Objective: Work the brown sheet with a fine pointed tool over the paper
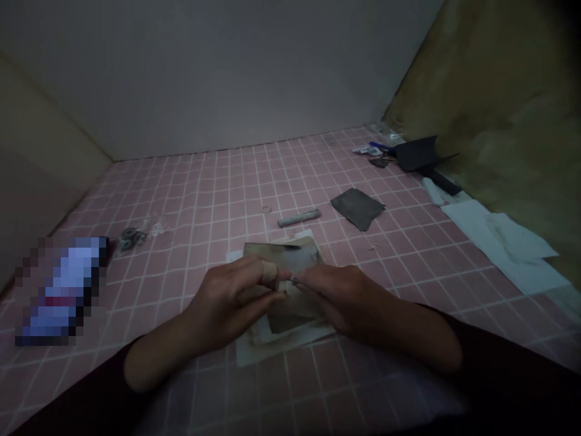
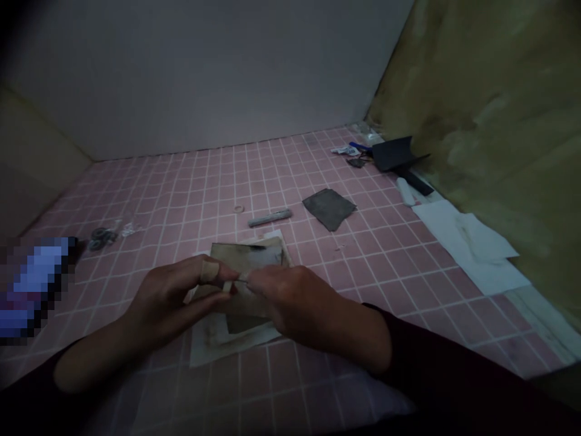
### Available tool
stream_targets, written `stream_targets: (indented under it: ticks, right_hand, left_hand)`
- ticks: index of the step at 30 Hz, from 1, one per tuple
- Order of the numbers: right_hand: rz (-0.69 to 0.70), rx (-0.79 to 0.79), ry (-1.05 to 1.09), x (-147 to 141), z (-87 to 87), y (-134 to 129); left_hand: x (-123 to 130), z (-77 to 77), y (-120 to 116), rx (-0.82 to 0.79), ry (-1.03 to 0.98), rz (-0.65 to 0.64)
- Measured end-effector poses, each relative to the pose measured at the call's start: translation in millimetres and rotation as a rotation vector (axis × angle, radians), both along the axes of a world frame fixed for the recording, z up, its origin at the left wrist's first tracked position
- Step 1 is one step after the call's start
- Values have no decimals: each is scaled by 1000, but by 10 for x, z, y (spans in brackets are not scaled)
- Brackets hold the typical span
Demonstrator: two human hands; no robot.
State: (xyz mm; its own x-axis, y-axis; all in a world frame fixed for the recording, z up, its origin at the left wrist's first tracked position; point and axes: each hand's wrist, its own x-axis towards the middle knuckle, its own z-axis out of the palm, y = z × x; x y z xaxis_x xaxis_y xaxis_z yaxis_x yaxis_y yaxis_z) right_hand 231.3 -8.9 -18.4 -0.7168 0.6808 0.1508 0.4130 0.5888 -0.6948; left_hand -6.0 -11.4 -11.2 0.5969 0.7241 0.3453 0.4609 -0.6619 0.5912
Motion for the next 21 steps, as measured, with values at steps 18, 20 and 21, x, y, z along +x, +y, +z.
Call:
stream_targets:
  ticks: [18,20,21]
  right_hand:
    - [97,-419,-47,18,131,33]
    - [163,-594,-44,29,174,61]
    - [162,-582,-30,30,176,64]
  left_hand:
    - [-1,-38,-29,-6,-23,-102]
    - [0,-51,-33,30,2,-139]
    - [1,-46,-33,36,0,-137]
